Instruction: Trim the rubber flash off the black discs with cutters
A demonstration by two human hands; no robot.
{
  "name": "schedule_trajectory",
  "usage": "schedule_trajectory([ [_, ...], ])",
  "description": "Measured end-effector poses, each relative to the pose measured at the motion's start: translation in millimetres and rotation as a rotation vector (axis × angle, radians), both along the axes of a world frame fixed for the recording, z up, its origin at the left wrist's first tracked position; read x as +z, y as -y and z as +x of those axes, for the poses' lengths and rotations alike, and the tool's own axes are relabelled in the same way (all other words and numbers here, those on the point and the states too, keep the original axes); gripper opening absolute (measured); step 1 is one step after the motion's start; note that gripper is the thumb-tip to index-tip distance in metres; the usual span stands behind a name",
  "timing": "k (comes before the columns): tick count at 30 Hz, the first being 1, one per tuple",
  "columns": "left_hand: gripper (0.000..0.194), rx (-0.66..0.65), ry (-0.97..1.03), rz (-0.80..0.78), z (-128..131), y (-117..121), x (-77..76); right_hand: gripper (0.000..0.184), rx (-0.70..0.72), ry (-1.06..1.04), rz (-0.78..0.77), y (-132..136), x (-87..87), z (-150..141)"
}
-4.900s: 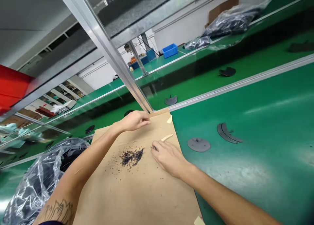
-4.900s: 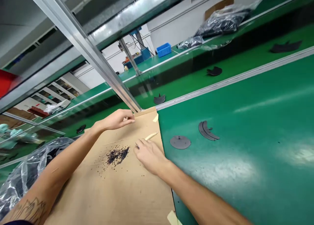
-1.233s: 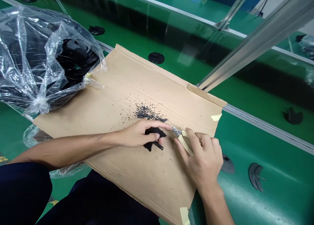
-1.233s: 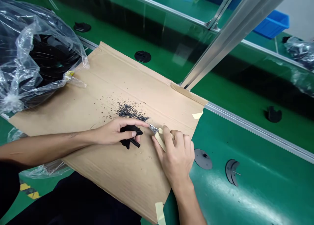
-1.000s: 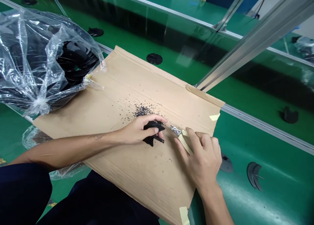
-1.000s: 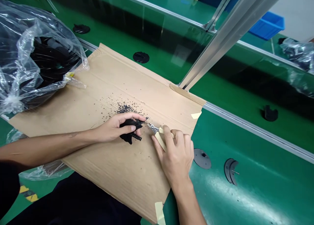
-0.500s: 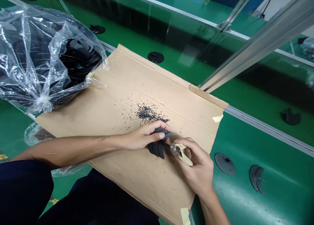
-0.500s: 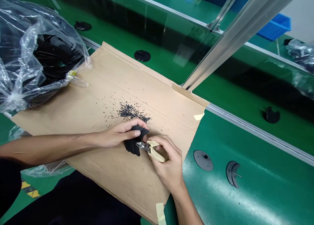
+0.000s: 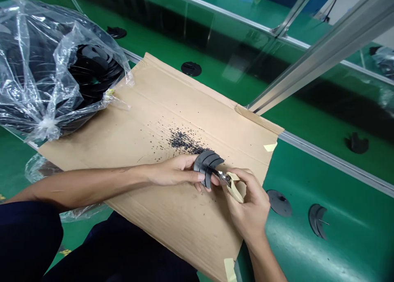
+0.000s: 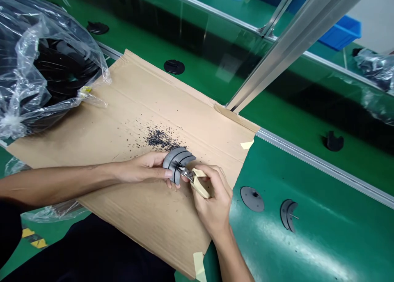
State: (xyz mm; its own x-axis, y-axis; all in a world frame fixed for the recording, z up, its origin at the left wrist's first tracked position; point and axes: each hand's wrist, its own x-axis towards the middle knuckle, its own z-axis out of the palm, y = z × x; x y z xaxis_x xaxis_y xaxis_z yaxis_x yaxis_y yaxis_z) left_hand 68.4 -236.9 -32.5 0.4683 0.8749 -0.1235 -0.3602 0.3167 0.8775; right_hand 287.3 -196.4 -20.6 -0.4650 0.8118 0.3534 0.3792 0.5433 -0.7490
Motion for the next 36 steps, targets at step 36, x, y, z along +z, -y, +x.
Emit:
schedule_trajectory([
  [36, 0.046, 0.448, -1.281, 1.000, -0.5, 5.3, -6.3, 0.030, -0.019, 0.445, 0.413, 0.1, -3.0, -3.4],
])
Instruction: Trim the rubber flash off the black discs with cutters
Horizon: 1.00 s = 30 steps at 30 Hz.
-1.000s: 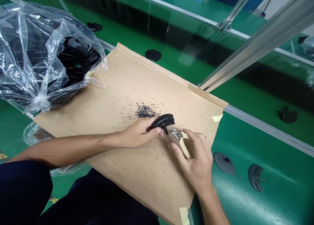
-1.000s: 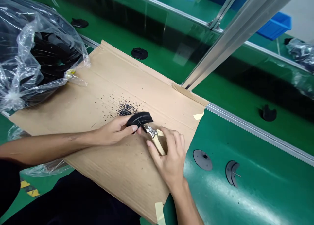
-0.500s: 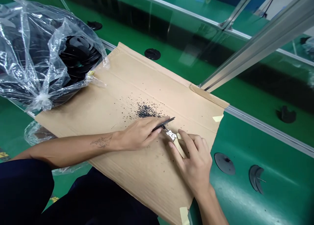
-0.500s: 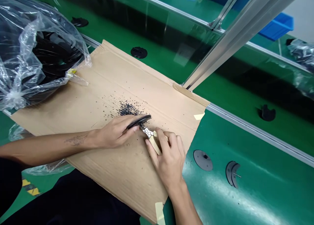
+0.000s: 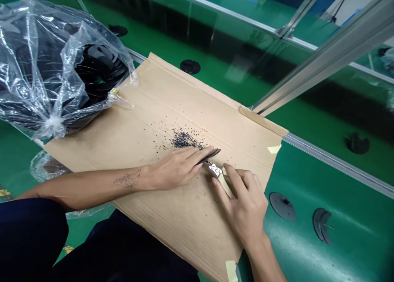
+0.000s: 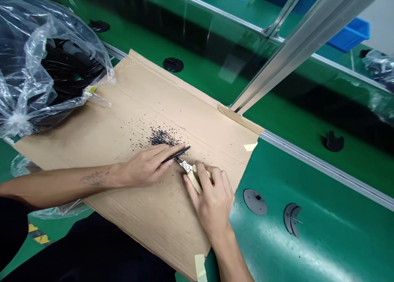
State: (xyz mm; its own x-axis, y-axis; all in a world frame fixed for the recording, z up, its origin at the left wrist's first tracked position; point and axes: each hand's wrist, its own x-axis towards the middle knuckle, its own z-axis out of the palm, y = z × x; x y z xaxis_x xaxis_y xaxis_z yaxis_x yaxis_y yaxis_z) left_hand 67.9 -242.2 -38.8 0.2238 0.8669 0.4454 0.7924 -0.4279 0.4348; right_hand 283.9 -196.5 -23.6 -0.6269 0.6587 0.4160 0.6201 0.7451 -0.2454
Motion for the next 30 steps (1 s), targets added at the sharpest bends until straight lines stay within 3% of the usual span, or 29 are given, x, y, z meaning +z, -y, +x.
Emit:
schedule_trajectory([
  [7, 0.046, 0.007, -0.041, -0.020, 0.5, 3.3, -1.4, 0.024, -0.030, 0.029, 0.099, 1.9, 0.7, -0.3],
  [13, 0.046, 0.001, 0.009, -0.015, 1.7, 2.6, -2.2, 0.020, -0.022, 0.050, 0.090, 2.4, 2.9, 0.6],
  [16, 0.042, 0.011, 0.138, -0.022, 0.9, 0.9, -1.9, 0.019, -0.028, 0.055, 0.090, 0.9, 3.9, 3.0],
  [20, 0.034, 0.038, 0.457, -0.105, -3.4, -1.0, 1.4, 0.020, -0.083, 0.075, 0.119, -3.6, 2.2, 6.3],
  [23, 0.033, -0.025, 0.643, -0.166, -4.2, -1.7, 4.1, 0.025, -0.096, 0.084, 0.130, -5.6, -0.7, 5.9],
  [27, 0.031, -0.096, 0.576, -0.129, -1.2, -3.2, 5.1, 0.028, -0.076, 0.079, 0.128, -4.4, -2.9, 3.0],
  [30, 0.029, -0.051, 0.508, -0.111, -1.0, -4.8, 3.3, 0.029, -0.080, 0.083, 0.108, -3.5, -2.3, 3.0],
])
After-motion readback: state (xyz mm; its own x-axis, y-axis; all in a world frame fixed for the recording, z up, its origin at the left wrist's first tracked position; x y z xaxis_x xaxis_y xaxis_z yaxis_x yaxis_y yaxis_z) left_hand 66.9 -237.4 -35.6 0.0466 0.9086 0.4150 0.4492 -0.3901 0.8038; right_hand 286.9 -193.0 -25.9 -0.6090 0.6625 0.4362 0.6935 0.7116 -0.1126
